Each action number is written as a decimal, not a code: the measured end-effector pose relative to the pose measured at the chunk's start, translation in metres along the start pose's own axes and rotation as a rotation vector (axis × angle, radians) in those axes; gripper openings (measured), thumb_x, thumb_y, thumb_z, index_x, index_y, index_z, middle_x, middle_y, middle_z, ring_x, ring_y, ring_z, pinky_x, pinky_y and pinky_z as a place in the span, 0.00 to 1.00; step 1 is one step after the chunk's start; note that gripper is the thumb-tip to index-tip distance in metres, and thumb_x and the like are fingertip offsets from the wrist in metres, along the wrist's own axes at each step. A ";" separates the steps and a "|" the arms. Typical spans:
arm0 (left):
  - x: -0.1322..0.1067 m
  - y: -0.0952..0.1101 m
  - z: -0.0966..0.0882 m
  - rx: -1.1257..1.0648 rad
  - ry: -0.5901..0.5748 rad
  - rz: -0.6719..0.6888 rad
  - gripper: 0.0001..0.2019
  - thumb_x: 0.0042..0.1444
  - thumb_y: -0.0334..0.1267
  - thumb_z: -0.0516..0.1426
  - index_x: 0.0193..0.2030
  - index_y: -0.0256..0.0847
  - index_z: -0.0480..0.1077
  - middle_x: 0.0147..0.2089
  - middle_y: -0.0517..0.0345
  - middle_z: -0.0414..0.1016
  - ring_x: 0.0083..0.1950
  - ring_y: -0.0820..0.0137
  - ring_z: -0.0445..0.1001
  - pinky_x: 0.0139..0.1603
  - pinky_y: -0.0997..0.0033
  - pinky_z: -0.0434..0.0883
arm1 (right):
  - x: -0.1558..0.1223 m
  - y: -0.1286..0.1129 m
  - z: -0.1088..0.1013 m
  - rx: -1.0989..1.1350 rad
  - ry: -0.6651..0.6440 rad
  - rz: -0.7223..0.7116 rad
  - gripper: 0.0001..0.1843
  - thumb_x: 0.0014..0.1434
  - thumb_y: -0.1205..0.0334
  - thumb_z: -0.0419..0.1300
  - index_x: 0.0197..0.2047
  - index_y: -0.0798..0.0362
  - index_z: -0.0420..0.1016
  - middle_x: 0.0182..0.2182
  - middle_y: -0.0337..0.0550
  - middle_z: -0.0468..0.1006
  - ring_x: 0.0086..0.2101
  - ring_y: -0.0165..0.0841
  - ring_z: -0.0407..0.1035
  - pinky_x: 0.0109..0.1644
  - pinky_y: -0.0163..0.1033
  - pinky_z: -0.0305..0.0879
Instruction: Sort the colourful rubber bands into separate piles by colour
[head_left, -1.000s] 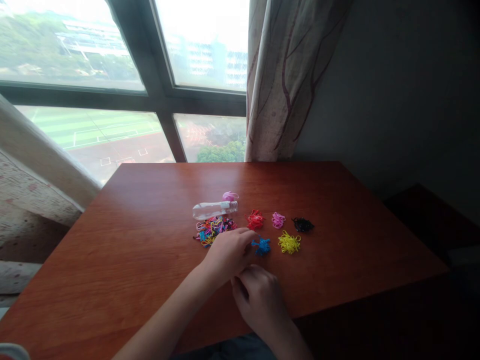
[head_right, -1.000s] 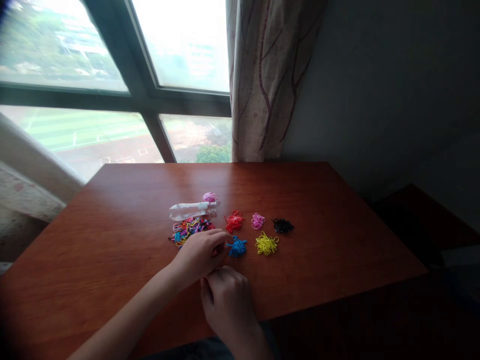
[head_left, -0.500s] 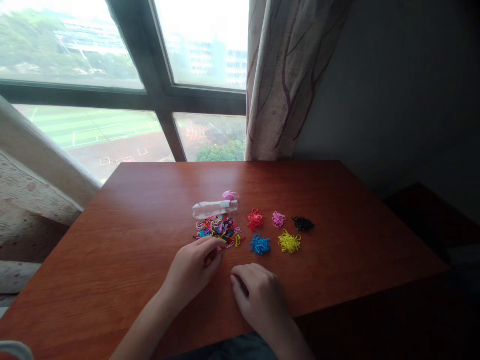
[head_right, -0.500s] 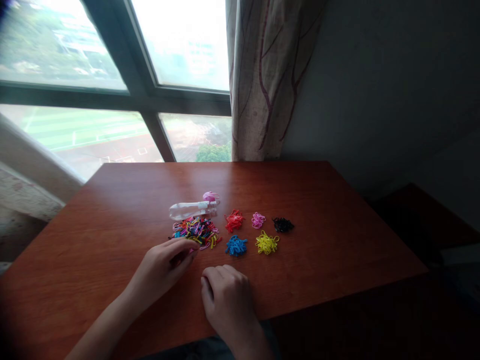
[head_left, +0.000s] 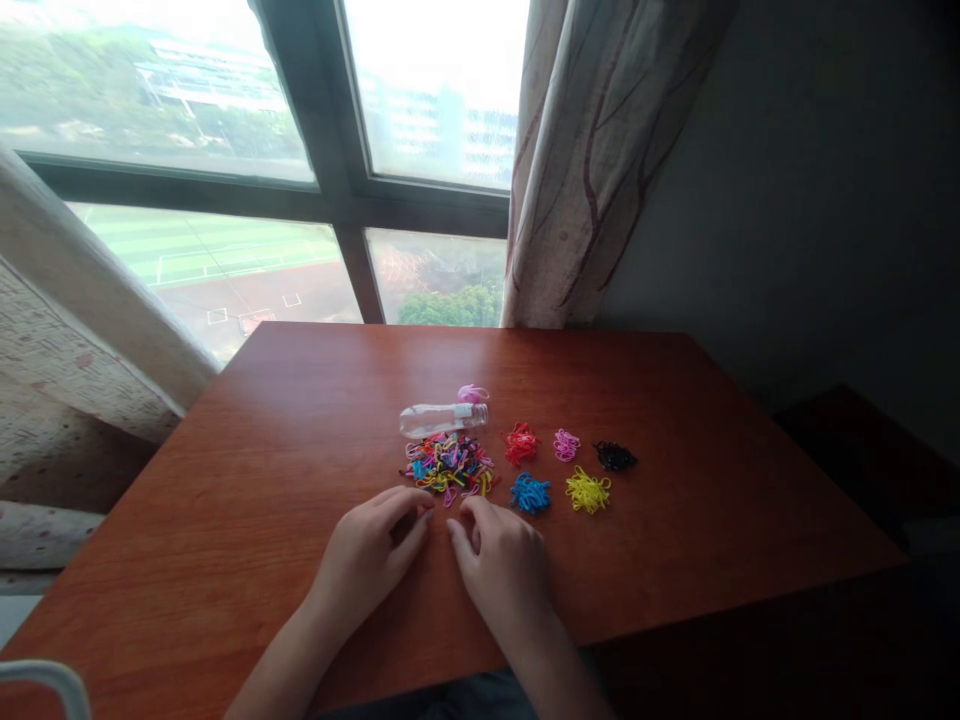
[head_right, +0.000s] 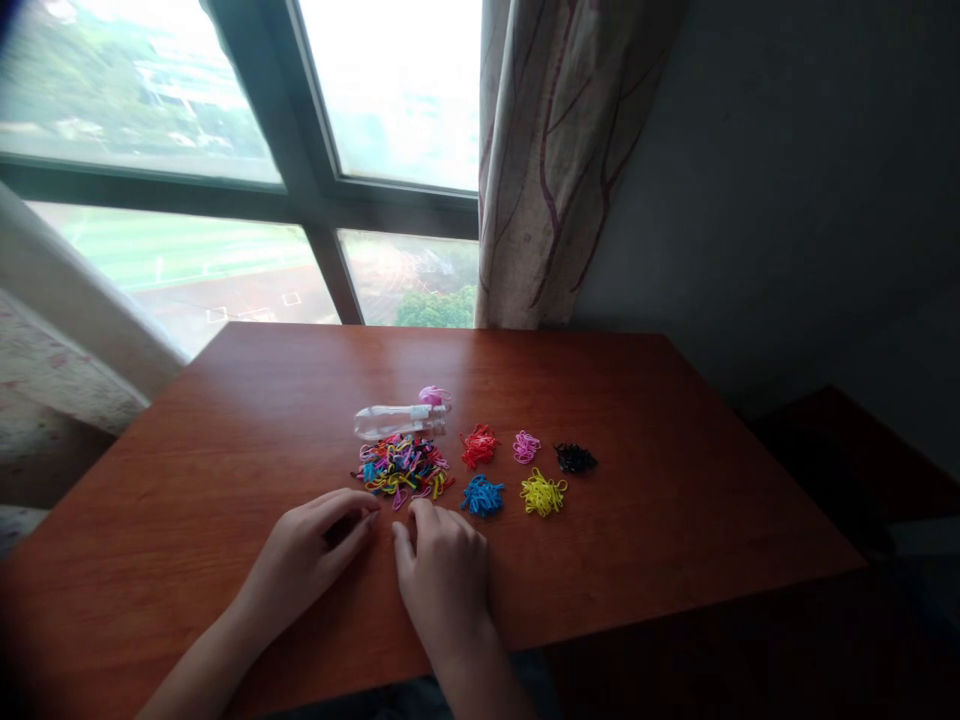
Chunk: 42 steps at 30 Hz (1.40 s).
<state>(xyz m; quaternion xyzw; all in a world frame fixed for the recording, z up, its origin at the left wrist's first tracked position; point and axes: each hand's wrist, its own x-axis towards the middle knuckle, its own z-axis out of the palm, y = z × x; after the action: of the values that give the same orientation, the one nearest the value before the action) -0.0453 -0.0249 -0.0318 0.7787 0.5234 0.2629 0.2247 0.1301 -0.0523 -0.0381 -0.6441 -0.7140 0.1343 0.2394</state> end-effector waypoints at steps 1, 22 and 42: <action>0.000 0.000 0.000 0.001 -0.002 -0.002 0.07 0.61 0.35 0.54 0.41 0.42 0.74 0.38 0.57 0.80 0.36 0.69 0.77 0.39 0.72 0.71 | 0.002 -0.003 0.002 -0.009 0.003 0.006 0.04 0.60 0.64 0.64 0.38 0.48 0.72 0.28 0.37 0.78 0.30 0.35 0.73 0.31 0.35 0.54; -0.001 0.001 0.001 0.036 -0.026 -0.024 0.08 0.60 0.35 0.53 0.41 0.45 0.74 0.39 0.59 0.79 0.37 0.69 0.77 0.38 0.72 0.69 | 0.006 -0.005 0.008 0.104 0.055 0.029 0.07 0.63 0.68 0.57 0.35 0.49 0.73 0.29 0.36 0.79 0.30 0.32 0.72 0.35 0.33 0.54; -0.003 0.001 0.003 0.102 -0.059 -0.032 0.07 0.61 0.36 0.52 0.40 0.45 0.72 0.38 0.60 0.78 0.36 0.69 0.76 0.36 0.73 0.67 | 0.036 0.076 -0.059 0.003 0.264 0.098 0.11 0.63 0.57 0.54 0.34 0.50 0.77 0.23 0.38 0.76 0.24 0.32 0.69 0.30 0.33 0.53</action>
<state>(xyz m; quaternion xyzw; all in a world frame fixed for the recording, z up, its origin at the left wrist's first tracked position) -0.0442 -0.0282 -0.0340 0.7881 0.5418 0.2090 0.2042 0.2235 -0.0131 -0.0199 -0.6898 -0.6438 0.0610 0.3255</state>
